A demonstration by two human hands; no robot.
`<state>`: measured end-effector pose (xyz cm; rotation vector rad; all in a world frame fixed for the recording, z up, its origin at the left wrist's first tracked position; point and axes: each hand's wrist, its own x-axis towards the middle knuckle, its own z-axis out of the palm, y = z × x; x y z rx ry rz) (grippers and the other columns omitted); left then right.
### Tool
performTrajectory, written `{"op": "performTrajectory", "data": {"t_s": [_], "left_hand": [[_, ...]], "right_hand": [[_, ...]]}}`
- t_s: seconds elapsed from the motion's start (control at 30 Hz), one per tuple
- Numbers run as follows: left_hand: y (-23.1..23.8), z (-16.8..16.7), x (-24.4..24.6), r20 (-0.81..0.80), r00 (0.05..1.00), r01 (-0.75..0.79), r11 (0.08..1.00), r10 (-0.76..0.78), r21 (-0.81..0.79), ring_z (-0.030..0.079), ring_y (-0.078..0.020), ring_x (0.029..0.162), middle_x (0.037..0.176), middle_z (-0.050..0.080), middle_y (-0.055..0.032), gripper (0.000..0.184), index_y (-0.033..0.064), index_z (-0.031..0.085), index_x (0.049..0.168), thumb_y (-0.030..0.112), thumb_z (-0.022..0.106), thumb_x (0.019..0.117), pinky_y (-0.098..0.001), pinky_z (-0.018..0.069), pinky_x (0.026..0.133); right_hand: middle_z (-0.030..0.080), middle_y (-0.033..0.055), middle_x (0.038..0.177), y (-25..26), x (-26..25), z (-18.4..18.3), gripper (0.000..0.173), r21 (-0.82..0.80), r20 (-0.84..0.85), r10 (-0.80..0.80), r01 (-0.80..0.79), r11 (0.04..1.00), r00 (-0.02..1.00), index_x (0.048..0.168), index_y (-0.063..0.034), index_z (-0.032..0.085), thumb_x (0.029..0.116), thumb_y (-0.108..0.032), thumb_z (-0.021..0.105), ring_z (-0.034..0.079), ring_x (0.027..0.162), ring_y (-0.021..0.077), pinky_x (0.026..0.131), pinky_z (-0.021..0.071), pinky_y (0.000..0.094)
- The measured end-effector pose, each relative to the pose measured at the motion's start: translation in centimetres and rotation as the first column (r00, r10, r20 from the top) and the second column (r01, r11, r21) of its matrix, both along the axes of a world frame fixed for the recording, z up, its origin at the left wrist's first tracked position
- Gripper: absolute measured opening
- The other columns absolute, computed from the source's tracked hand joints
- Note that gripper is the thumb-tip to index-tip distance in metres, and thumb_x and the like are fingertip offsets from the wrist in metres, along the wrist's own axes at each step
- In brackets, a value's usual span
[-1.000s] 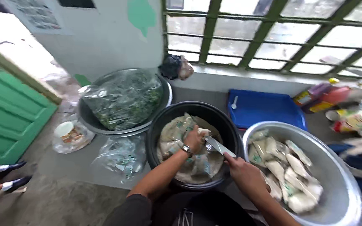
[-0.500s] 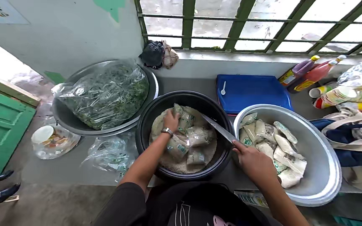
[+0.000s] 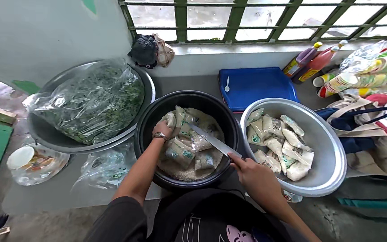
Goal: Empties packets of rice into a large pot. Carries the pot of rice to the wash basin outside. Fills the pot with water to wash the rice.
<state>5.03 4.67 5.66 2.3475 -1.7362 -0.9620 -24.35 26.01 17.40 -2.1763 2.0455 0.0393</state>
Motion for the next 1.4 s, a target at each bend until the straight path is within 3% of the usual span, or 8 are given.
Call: {"op": "performTrajectory", "data": {"t_s": [0.07,0.13,0.27,0.67,0.8,1.07,1.23,1.4], "left_hand": [[0.9,1.3,1.9,-0.131,0.99,-0.065,0.992,0.05,-0.11,0.064,-0.0498,0.114,0.118,0.067,-0.0318,0.044,-0.0035,0.063,0.126,0.021,0.076,0.0916,-0.07,0.0472,0.097],[2.1,2.2,2.4,-0.394,0.909,-0.213,0.964,0.136,-0.159,0.063,-0.046,0.115,0.123,0.063,-0.0327,0.065,-0.0081,0.048,0.137,0.02,0.082,0.0891,-0.0629,0.0495,0.1],[4.7,0.9,-0.3,-0.742,0.634,-0.367,0.929,0.221,-0.037,0.068,-0.0308,0.107,0.125,0.066,-0.0214,0.058,0.0064,0.045,0.149,0.041,0.059,0.1051,-0.0511,0.0561,0.093],[6.9,2.6,-2.1,-0.267,0.962,-0.037,0.945,-0.054,-0.325,0.069,-0.0446,0.104,0.111,0.07,-0.0264,0.052,0.002,0.049,0.143,0.037,0.058,0.1062,-0.0653,0.0523,0.092],[7.1,3.6,-2.8,-0.188,0.978,0.029,0.949,-0.092,-0.313,0.07,-0.0455,0.101,0.108,0.07,-0.0266,0.05,0.002,0.05,0.142,0.037,0.057,0.1066,-0.0659,0.0525,0.09],[5.4,2.6,-0.3,-0.182,0.958,0.156,0.937,-0.22,-0.311,0.07,-0.044,0.101,0.107,0.071,-0.0257,0.047,0.0038,0.055,0.14,0.034,0.06,0.1052,-0.0656,0.0531,0.09],[6.0,3.5,-2.3,-0.154,0.968,0.151,0.95,-0.198,-0.272,0.07,-0.0464,0.101,0.105,0.07,-0.0279,0.047,0.0005,0.052,0.14,0.033,0.058,0.1064,-0.0655,0.0527,0.09],[5.7,1.7,-0.2,-0.153,0.964,0.165,0.943,-0.216,-0.29,0.069,-0.0458,0.103,0.109,0.07,-0.0282,0.048,0.0003,0.053,0.139,0.034,0.06,0.1054,-0.0663,0.0523,0.092]], "right_hand": [[0.074,0.016,0.091,0.5,-0.3,-0.5,0.038,-0.025,0.015,0.0,0.0,1.0,1.0,0.142,-0.0289,0.065,0.1073,-0.037,0.052,0.072,0.071,0.0357,0.058,0.0559,0.0491],[0.074,0.0163,0.092,0.7,-0.5,-0.9,0.038,-0.07,0.045,0.008,-0.004,0.998,0.999,0.141,-0.0268,0.066,0.1069,-0.035,0.052,0.072,0.07,0.036,0.056,0.0557,0.0496],[0.073,0.0159,0.089,0.5,-0.4,-1.3,0.039,-0.15,0.085,0.032,-0.019,0.989,0.996,0.14,-0.0261,0.067,0.1074,-0.038,0.05,0.071,0.067,0.0353,0.054,0.0552,0.0499],[0.074,0.0164,0.094,-0.9,1.5,0.6,0.039,-0.024,0.052,0.052,-0.051,0.998,0.997,0.144,-0.029,0.064,0.1085,-0.038,0.049,0.072,0.075,0.0364,0.06,0.0566,0.0518],[0.074,0.0166,0.109,-3.7,2.5,1.0,0.043,0.164,0.044,0.01,-0.017,0.986,0.999,0.15,-0.0336,0.055,0.111,-0.042,0.041,0.072,0.094,0.0379,0.077,0.0562,0.0544],[0.074,0.0171,0.104,-3.2,2.2,1.5,0.043,0.152,-0.011,0.066,-0.063,0.986,0.998,0.15,-0.0321,0.055,0.1109,-0.041,0.042,0.073,0.087,0.037,0.071,0.057,0.0521],[0.071,0.0181,0.12,-6.4,4.1,0.3,0.045,0.285,0.016,0.021,-0.024,0.958,1.0,0.155,-0.033,0.049,0.1121,-0.041,0.035,0.07,0.104,0.0388,0.085,0.0549,0.0558],[0.07,0.019,0.12,-6.0,4.8,0.2,0.046,0.327,0.015,0.045,-0.048,0.944,0.999,0.156,-0.0318,0.047,0.1125,-0.04,0.034,0.07,0.105,0.0394,0.085,0.0554,0.0558]]}}
